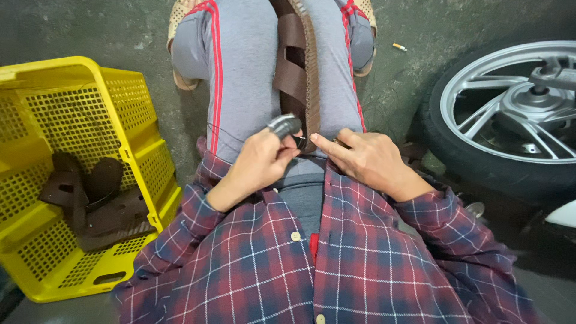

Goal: The person sits on the ground and sews a brown leather sandal using a needle and thread. They repeatedly push the needle through the sandal's sole and pull the thread to stitch it. A yellow basket with other sandals and a motorcycle wheel are visible nearby.

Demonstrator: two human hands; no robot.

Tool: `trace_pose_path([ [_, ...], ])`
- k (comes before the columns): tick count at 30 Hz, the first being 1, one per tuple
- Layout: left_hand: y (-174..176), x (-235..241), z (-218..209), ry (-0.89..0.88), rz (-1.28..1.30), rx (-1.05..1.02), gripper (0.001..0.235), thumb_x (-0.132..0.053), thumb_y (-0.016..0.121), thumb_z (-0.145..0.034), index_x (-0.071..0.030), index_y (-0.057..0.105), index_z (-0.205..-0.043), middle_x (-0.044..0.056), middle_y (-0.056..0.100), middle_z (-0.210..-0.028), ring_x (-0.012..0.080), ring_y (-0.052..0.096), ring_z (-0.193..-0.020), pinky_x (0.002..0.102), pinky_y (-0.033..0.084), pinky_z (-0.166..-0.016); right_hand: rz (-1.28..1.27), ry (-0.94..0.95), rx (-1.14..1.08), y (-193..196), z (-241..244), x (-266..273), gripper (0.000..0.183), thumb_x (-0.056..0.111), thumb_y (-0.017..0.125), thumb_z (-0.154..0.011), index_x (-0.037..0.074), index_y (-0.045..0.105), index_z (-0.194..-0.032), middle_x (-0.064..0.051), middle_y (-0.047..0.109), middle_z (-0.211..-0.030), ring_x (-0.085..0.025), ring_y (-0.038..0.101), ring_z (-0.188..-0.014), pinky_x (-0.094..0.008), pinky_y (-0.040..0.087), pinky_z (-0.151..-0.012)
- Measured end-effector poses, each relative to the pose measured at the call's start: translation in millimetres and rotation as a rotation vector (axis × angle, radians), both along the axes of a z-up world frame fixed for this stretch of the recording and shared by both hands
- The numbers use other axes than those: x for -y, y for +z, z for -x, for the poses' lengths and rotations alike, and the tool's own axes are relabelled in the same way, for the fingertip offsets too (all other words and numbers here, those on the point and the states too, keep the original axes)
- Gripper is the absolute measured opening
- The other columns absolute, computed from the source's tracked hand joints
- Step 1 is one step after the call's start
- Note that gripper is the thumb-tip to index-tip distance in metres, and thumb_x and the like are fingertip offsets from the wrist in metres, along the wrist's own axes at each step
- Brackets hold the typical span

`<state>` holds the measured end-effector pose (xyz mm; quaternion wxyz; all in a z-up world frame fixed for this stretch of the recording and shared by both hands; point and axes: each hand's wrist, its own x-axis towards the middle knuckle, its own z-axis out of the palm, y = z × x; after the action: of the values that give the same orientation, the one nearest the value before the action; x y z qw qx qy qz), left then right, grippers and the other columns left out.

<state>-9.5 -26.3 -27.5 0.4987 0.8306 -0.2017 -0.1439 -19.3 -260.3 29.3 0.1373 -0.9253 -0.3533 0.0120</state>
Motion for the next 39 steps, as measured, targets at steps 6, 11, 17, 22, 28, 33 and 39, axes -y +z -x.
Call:
trace_pose_path([
  [6, 35.7, 5.6, -27.1, 0.054, 0.100, -0.365, 0.003, -0.015, 0.071, -0.076, -0.014, 0.068, -0.075, 0.008, 0.060, -0.055, 0.0287, 0.060, -0.054, 0.034, 0.047, -0.054, 0.143, -0.018, -0.218, 34.2, -17.4, 4.5, 0.043, 0.025, 0.047, -0.093, 0.036, 0.053, -0.134, -0.002, 0.051, -0.065, -0.022, 0.059, -0.046, -0.035, 0.051, -0.045],
  [11, 33.5, 21.3, -40.9, -0.013, 0.072, -0.383, 0.006, -0.012, 0.069, -0.077, -0.007, 0.067, -0.076, 0.016, 0.060, -0.056, 0.0373, 0.060, -0.056, 0.041, 0.045, -0.054, 0.400, -0.136, -0.899, 78.1, -46.2, 19.9, 0.052, 0.023, 0.040, -0.087, 0.043, 0.045, -0.134, -0.014, 0.069, -0.084, -0.041, 0.068, -0.079, -0.052, 0.053, -0.069],
  [17, 53.8, 8.2, -20.5, 0.022, -0.227, 0.418, 0.006, -0.003, 0.051, -0.094, 0.000, 0.056, -0.097, 0.012, 0.052, -0.082, 0.0314, 0.045, -0.076, 0.042, 0.032, -0.062, 0.372, 0.020, -0.707, 51.8, -7.5, 45.2, 0.058, 0.036, 0.048, -0.092, 0.043, 0.029, -0.146, -0.001, 0.056, -0.059, -0.019, 0.053, -0.043, -0.037, 0.039, -0.040],
  [22, 36.2, -1.5, 10.9, 0.034, -0.169, 0.366, 0.014, -0.004, 0.061, -0.086, -0.001, 0.061, -0.072, 0.008, 0.055, -0.068, 0.0288, 0.059, -0.067, 0.033, 0.045, -0.053, -0.124, -0.286, -0.803, 38.4, 2.9, 13.9, 0.039, 0.028, 0.065, -0.083, 0.025, 0.061, -0.122, -0.011, 0.066, -0.063, -0.033, 0.068, -0.064, -0.043, 0.052, -0.055],
  [28, 43.6, 2.0, 6.8, 0.098, -0.045, -0.052, 0.016, -0.012, 0.066, -0.083, 0.004, 0.065, -0.079, 0.021, 0.063, -0.068, 0.0429, 0.063, -0.071, 0.048, 0.048, -0.057, -0.633, -0.565, -0.677, -15.0, 21.6, -8.6, 0.015, 0.016, 0.075, -0.079, 0.017, 0.073, -0.094, 0.003, 0.050, -0.043, -0.011, 0.051, -0.043, -0.021, 0.042, -0.044],
  [33, 20.1, 1.5, 3.1, 0.129, -0.025, -0.311, 0.013, -0.020, 0.067, -0.082, -0.010, 0.069, -0.089, 0.013, 0.067, -0.064, 0.0340, 0.068, -0.070, 0.040, 0.050, -0.057, -0.804, -0.515, -0.645, -18.6, 19.2, -19.0, 0.007, 0.009, 0.073, -0.080, 0.011, 0.073, -0.087, 0.004, 0.043, -0.039, -0.007, 0.040, -0.036, -0.018, 0.034, -0.038],
  [39, 19.7, 6.6, -5.1, 0.155, 0.184, -0.703, 0.010, -0.012, 0.063, -0.082, -0.008, 0.069, -0.088, 0.005, 0.067, -0.058, 0.0101, 0.060, -0.053, 0.023, 0.049, -0.054, -0.919, -0.541, -0.766, -27.1, 22.4, -16.0, 0.011, 0.004, 0.075, -0.077, 0.006, 0.073, -0.087, 0.003, 0.051, -0.044, -0.003, 0.040, -0.038, -0.016, 0.034, -0.037],
])
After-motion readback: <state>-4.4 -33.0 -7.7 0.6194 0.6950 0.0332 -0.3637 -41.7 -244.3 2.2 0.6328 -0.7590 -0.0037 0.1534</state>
